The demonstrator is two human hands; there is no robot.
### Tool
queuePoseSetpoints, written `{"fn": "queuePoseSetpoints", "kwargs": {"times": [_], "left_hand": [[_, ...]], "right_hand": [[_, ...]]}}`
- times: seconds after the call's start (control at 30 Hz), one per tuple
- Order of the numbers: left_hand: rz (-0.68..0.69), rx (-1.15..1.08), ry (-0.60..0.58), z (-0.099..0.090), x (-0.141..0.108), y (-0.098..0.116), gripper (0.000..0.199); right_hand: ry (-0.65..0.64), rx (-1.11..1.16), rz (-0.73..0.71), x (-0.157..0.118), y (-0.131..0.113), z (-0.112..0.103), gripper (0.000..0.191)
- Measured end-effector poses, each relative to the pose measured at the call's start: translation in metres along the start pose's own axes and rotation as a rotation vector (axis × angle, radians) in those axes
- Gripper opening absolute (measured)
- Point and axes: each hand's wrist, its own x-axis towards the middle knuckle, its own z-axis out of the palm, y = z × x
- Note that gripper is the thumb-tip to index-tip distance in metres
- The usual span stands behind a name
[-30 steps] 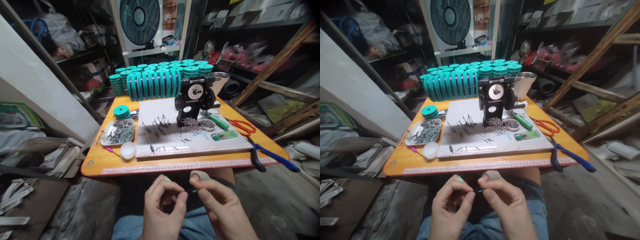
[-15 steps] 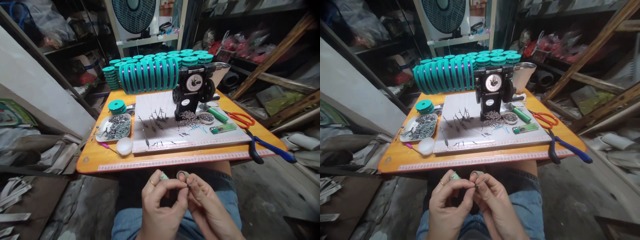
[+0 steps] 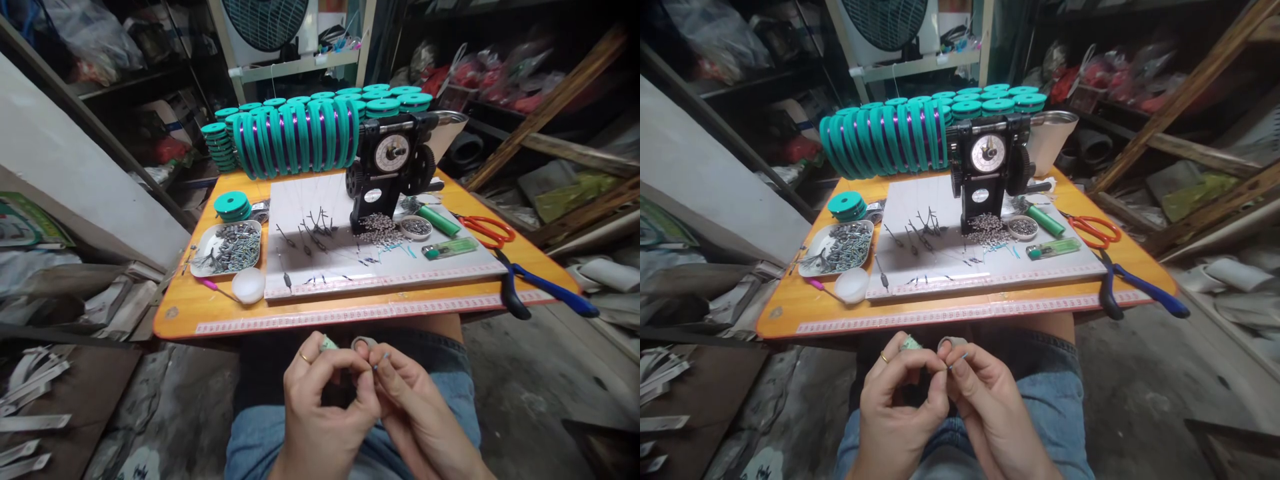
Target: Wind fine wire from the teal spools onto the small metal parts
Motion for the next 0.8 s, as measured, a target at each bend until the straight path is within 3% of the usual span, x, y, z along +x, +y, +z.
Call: {"fn": "queuePoseSetpoints", "kwargs": {"times": [0.57, 0.8], "left_hand": [[-0.018, 0.014, -0.007, -0.0001, -0.0005, -0.0009, 0.015], [0.042, 0.010, 0.039, 0.0006, -0.0026, -0.0028, 0.015]], "right_hand": [[-0.033, 0.009, 0.016, -0.0016, 0.0013, -0.0008, 0.008], [0.048, -0.086, -0.041, -0.0013, 0.0028, -0.0024, 0.010]]}}
